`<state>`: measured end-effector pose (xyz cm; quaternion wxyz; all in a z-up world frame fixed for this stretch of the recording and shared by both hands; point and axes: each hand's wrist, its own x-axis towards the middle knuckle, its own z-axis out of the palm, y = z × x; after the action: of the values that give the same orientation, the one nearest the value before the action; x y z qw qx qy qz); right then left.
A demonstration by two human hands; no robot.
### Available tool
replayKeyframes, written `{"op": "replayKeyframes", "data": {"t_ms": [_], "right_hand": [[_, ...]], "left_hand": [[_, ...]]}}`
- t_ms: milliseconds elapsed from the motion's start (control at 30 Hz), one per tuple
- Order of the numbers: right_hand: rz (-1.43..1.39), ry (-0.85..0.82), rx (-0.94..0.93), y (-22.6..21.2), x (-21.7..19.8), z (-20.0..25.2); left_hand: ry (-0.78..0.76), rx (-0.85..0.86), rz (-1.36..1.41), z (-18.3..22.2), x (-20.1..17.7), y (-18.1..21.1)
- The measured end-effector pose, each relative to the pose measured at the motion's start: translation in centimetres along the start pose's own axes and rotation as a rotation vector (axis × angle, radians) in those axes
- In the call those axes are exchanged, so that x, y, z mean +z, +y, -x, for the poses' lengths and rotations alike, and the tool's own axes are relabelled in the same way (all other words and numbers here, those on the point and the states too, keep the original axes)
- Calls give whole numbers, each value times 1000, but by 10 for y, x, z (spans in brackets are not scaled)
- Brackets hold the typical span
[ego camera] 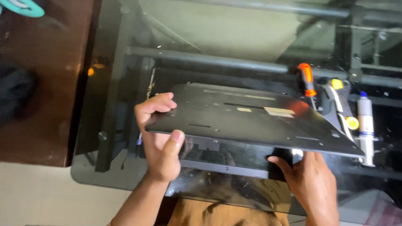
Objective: Prying open the case of a laptop to access internal components using a plastic opening tool.
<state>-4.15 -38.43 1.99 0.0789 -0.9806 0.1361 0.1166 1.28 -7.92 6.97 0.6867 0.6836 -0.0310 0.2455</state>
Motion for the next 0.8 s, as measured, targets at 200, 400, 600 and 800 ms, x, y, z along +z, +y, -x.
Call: {"op": "replayKeyframes", "data": {"t_ms": [200, 400, 600, 800], "right_hand": [[179, -16, 54, 10, 2, -9], [312, -130, 156, 7, -2, -16], [383, -167, 192, -10, -13, -20], [383, -124, 166, -1, -5, -20]], "left_hand": [[3, 3, 36, 3, 2, 7], [-9, -21, 73, 8, -1, 10], [15, -15, 72, 8, 1, 11], [6, -55, 102, 9, -1, 13]]}}
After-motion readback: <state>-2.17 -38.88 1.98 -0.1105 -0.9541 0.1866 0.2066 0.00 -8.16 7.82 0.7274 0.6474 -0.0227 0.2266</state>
